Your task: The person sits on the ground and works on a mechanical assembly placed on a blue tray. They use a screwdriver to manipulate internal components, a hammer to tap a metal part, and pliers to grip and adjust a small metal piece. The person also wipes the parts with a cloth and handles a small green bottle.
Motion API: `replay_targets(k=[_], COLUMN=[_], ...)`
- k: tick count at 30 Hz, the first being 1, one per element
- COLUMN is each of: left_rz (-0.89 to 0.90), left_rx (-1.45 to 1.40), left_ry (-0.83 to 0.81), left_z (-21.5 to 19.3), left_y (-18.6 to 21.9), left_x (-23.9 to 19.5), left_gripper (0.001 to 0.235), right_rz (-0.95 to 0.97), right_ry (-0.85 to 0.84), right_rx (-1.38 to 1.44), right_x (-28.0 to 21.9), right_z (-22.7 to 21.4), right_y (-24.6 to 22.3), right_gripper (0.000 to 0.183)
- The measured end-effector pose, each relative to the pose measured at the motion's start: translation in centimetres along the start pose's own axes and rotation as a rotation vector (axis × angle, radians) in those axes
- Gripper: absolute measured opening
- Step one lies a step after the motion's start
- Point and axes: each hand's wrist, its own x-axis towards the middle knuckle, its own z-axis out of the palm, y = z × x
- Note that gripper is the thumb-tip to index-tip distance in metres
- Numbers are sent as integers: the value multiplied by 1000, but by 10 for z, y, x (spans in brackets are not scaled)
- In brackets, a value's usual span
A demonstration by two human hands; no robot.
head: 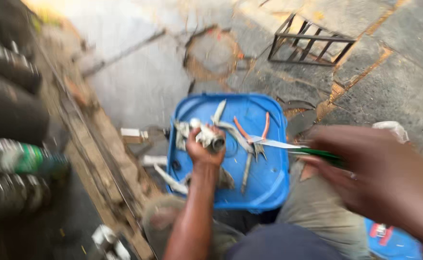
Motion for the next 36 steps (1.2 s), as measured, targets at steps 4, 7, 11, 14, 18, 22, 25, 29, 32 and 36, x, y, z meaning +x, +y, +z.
replay_targets(k=[4,7,11,14,18,22,25,29,32,36], left_rz=[-51,-30,14,22,37,66,110,80,75,66], left_rx=[-121,-131,-110,-83,-22,79,53,-15,-98,-54], left_ry=[-92,3,-12,-55,-6,54,40,-41,21,-25], left_z=[14,19,16,18,22,12,19,15,1,22], left_y=[3,5,10,10,8,6,26,15,11,6], left_x=[-1,-13,-16,-15,-21,-8,5,4,-13,-15], left_gripper=[25,27,24,24,23,26,25,30,28,29], right_rz=[-204,-135,-255,-253,-283,-343,-342,-119,43,-57], right_ry=[181,62,110,98,98,131,83,71,63,52], right_rx=[195,86,83,80,15,43,44,241,197,163], right_x=[-17,12,47,63,67,95,100,0,-16,14], right_z=[9,44,80,102,127,154,132,34,31,63], right_y=[-4,-18,-32,-36,-34,-39,-45,6,6,-18], right_gripper=[15,22,19,19,16,15,13,14,16,22])
